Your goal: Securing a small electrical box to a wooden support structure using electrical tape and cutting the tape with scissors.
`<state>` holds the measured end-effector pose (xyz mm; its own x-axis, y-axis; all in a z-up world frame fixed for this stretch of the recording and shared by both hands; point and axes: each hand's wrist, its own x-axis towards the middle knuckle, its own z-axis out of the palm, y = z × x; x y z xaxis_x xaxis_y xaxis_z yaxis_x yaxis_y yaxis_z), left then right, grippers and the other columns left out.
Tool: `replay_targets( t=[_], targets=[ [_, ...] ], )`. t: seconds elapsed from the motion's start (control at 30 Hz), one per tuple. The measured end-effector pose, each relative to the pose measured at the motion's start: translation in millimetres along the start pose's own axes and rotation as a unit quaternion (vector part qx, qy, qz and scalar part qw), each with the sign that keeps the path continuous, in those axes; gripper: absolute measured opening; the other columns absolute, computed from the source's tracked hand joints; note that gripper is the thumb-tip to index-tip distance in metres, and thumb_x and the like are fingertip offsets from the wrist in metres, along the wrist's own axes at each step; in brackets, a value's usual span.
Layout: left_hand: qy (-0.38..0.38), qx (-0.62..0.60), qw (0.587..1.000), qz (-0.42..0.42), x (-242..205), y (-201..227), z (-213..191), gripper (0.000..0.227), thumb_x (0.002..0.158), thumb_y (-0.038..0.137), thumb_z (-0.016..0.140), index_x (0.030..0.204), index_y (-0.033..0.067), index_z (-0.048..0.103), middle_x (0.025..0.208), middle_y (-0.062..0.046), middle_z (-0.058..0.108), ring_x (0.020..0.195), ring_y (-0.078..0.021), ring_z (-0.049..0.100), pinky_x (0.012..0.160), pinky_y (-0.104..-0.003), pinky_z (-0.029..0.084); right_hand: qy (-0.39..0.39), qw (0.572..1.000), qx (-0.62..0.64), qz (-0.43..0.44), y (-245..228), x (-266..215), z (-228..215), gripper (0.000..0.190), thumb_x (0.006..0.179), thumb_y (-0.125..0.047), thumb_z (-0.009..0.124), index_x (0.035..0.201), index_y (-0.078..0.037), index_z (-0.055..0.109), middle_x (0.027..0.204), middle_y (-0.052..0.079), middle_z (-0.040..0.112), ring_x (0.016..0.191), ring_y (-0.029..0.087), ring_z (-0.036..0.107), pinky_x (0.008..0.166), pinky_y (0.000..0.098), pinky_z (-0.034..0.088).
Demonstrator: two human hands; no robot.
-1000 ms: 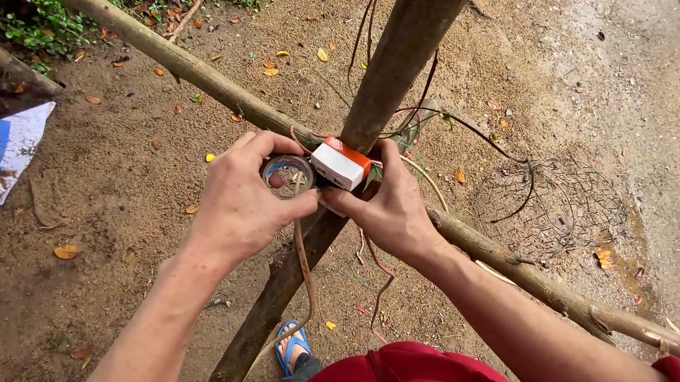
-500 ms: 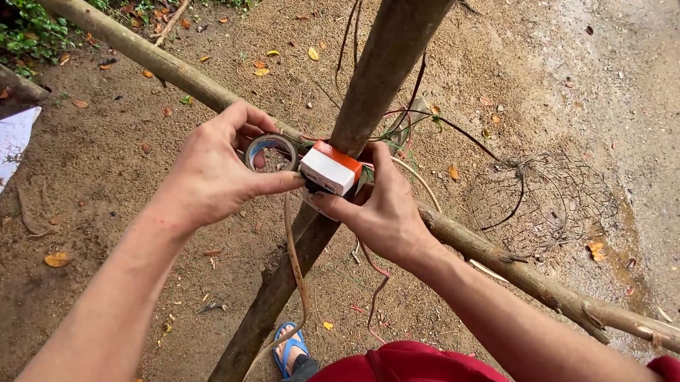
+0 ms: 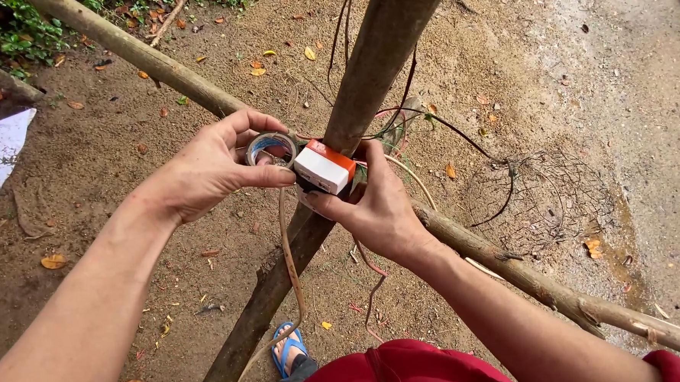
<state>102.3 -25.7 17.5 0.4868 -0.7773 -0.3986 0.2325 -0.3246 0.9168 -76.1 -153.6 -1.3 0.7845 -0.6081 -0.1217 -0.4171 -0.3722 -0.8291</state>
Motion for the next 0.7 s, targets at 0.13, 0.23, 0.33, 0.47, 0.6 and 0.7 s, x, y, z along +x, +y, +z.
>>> replay_targets(
  t=[0.13, 0.23, 0.33, 0.47, 0.6, 0.7],
  targets=[
    [0.008, 0.005, 1.000, -0.001, -3, 4, 1, 0.065, 0.067, -0.004, 0.081, 0.128, 0.0095, 0.061, 0.118, -0.011, 0.074, 0.105, -0.0197, 0.066, 0.096, -0.033, 0.056, 0.004, 1.000, -0.008, -0.002, 4, 3, 1, 0.073, 0.073, -0.048, 0.081, 0.131, -0.018, 0.048, 0.114, 0.003, 0.074, 0.093, 0.015, 0.067, 0.076, 0.0335, 0.051],
    [0.009, -0.011, 1.000, 0.000, -3, 2, 0, 0.065, 0.068, -0.008, 0.080, 0.128, 0.0082, 0.062, 0.117, -0.011, 0.072, 0.103, -0.0203, 0.065, 0.092, -0.033, 0.058, 0.000, 1.000, -0.009, -0.019, 3, 2, 0, 0.078, 0.074, -0.049, 0.079, 0.137, -0.016, 0.046, 0.124, 0.004, 0.073, 0.101, 0.017, 0.068, 0.081, 0.0355, 0.053],
    [0.012, 0.001, 1.000, -0.004, -8, 2, -1, 0.065, 0.067, -0.007, 0.080, 0.128, 0.0089, 0.063, 0.119, -0.012, 0.074, 0.101, -0.0212, 0.067, 0.092, -0.033, 0.058, -0.010, 1.000, 0.029, -0.007, 1, 2, 1, 0.074, 0.074, -0.043, 0.082, 0.134, -0.017, 0.047, 0.118, 0.004, 0.074, 0.088, 0.014, 0.069, 0.074, 0.0331, 0.057],
    [0.056, 0.042, 0.997, -0.038, -29, 8, 10, 0.062, 0.072, -0.002, 0.082, 0.129, 0.0119, 0.062, 0.115, -0.008, 0.071, 0.096, -0.0192, 0.061, 0.087, -0.032, 0.054, 0.001, 1.000, 0.003, -0.014, 7, 4, 0, 0.076, 0.072, -0.047, 0.083, 0.132, -0.018, 0.048, 0.116, 0.003, 0.074, 0.096, 0.016, 0.068, 0.077, 0.0338, 0.053],
    [0.106, 0.102, 0.989, -0.029, -44, -3, 15, 0.058, 0.078, 0.001, 0.087, 0.129, 0.0183, 0.066, 0.095, -0.002, 0.059, 0.082, -0.0137, 0.052, 0.075, -0.029, 0.048, -0.020, 1.000, 0.010, 0.013, 4, 3, -2, 0.080, 0.072, -0.044, 0.084, 0.137, -0.017, 0.045, 0.124, 0.006, 0.073, 0.101, 0.018, 0.070, 0.083, 0.0378, 0.059],
    [0.141, 0.111, 0.983, -0.033, -58, -6, 29, 0.051, 0.082, 0.002, 0.085, 0.125, 0.0198, 0.066, 0.096, -0.001, 0.058, 0.083, -0.0124, 0.053, 0.076, -0.027, 0.050, -0.032, 0.999, -0.004, 0.001, 10, 6, -4, 0.085, 0.074, -0.039, 0.086, 0.143, -0.014, 0.043, 0.135, 0.011, 0.069, 0.116, 0.023, 0.067, 0.094, 0.0428, 0.055]
  ],
)
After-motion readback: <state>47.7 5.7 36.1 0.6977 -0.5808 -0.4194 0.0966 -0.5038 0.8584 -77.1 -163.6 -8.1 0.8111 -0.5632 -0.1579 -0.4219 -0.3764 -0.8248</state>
